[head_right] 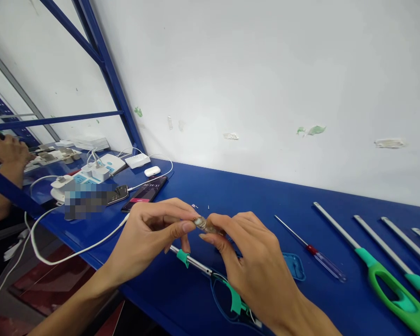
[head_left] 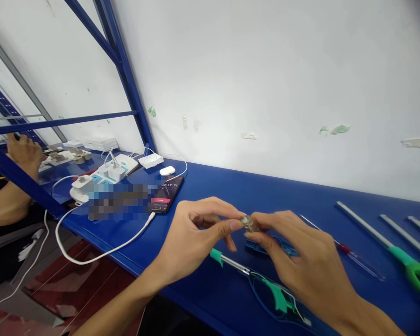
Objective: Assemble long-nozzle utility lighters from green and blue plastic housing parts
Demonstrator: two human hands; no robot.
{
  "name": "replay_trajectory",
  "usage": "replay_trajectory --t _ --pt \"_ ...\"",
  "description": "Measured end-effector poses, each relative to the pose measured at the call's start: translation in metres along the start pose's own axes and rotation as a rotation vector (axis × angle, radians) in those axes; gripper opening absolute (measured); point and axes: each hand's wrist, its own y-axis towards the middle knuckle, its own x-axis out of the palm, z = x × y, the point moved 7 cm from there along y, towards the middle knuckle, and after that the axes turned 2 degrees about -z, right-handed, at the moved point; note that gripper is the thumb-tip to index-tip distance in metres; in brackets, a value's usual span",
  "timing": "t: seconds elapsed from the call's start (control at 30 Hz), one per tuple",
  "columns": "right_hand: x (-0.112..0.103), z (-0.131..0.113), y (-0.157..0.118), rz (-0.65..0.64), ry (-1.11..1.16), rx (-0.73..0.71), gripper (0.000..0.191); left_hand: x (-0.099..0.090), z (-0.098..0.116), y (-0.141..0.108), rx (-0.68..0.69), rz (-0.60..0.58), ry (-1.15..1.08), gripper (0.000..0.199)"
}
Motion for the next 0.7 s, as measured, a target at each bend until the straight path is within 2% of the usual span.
replay_trajectory --t 0.27,0.53,0.63,0.7 --pt "0.003 0.005 0.0 -0.076 0.122 0.1 0.019 -0.001 0.001 -0.001 0.002 0.009 0.007 0.011" --pt "0.009 0.01 0.002 -0.191 0.232 0.2 0.014 -0.001 -0.005 -0.002 -0.049 -0.004 -0.012 0.008" --pt "0.01 0.012 0.003 -0.228 0.225 0.273 0.01 -0.001 -0.007 -0.001 -0.129 -0.006 0.018 0.007" --pt "0.007 0.016 0.004 -0.204 0.199 0.331 0.01 -0.007 -0.01 0.002 -0.192 -0.01 0.122 0.013"
